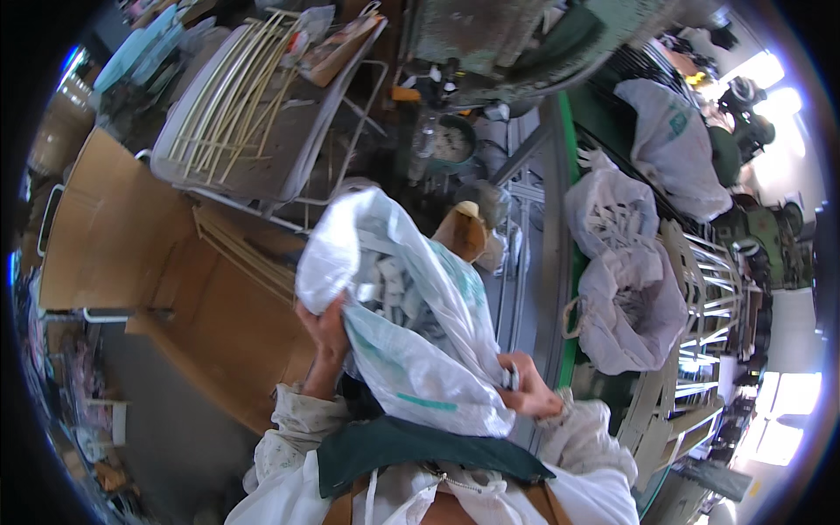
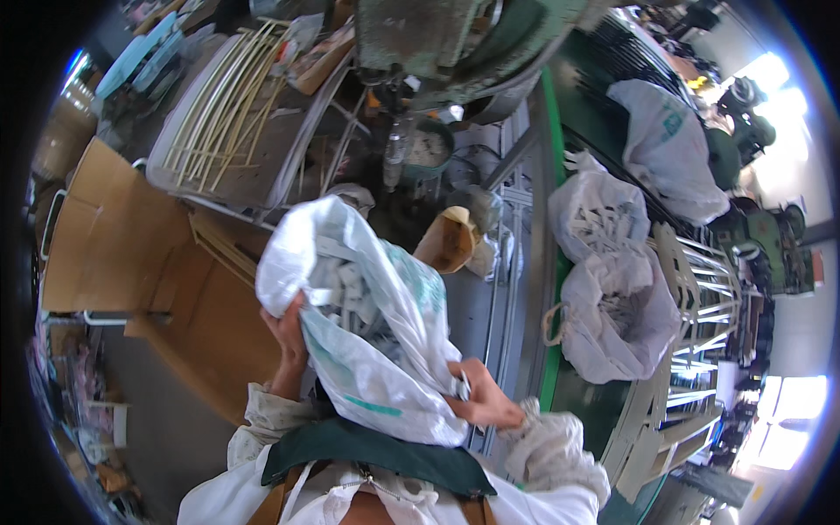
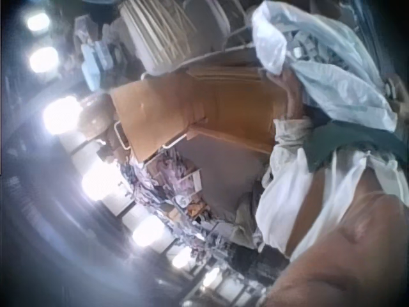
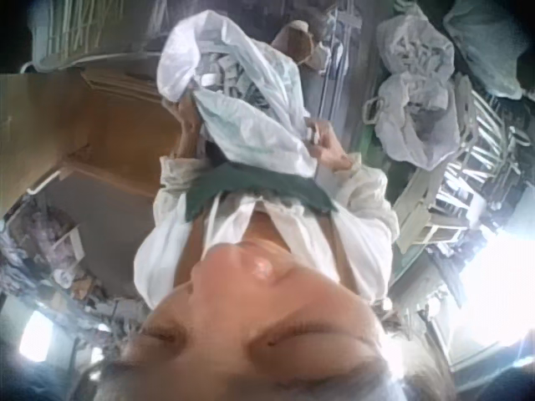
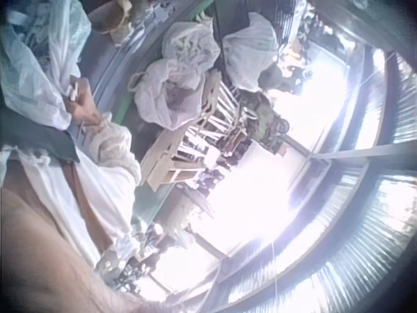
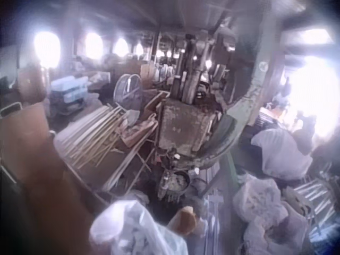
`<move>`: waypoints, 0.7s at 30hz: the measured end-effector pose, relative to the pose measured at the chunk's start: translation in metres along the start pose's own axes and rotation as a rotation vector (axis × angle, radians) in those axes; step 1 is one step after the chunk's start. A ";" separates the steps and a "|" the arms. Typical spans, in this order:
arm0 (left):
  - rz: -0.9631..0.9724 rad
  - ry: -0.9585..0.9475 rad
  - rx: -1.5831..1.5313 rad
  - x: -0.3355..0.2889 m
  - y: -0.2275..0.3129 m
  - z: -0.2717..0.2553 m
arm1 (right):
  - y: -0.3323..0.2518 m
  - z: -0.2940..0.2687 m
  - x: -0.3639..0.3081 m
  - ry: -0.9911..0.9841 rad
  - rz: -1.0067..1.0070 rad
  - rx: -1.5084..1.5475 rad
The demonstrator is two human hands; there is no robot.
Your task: The person picks up small white plastic components from a bag and a green table, then uses a press machine to join them. The person repeatedly places parts into the press, operates the lever, and collects the finished pieces into a bag.
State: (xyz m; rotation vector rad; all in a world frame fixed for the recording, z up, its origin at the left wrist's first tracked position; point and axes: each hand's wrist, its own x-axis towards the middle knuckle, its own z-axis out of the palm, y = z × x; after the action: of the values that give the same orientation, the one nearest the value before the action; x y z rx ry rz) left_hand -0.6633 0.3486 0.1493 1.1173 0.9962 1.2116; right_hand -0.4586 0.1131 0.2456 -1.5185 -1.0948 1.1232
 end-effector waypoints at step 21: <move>0.254 0.209 0.331 0.416 0.053 -0.107 | -0.070 0.153 0.425 -0.370 -0.287 0.217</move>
State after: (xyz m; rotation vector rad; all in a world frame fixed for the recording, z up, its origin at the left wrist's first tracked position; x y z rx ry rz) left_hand -0.7332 0.7738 0.1848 1.4296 1.2760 1.4226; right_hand -0.5366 0.5628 0.2244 -0.9704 -1.3404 1.3003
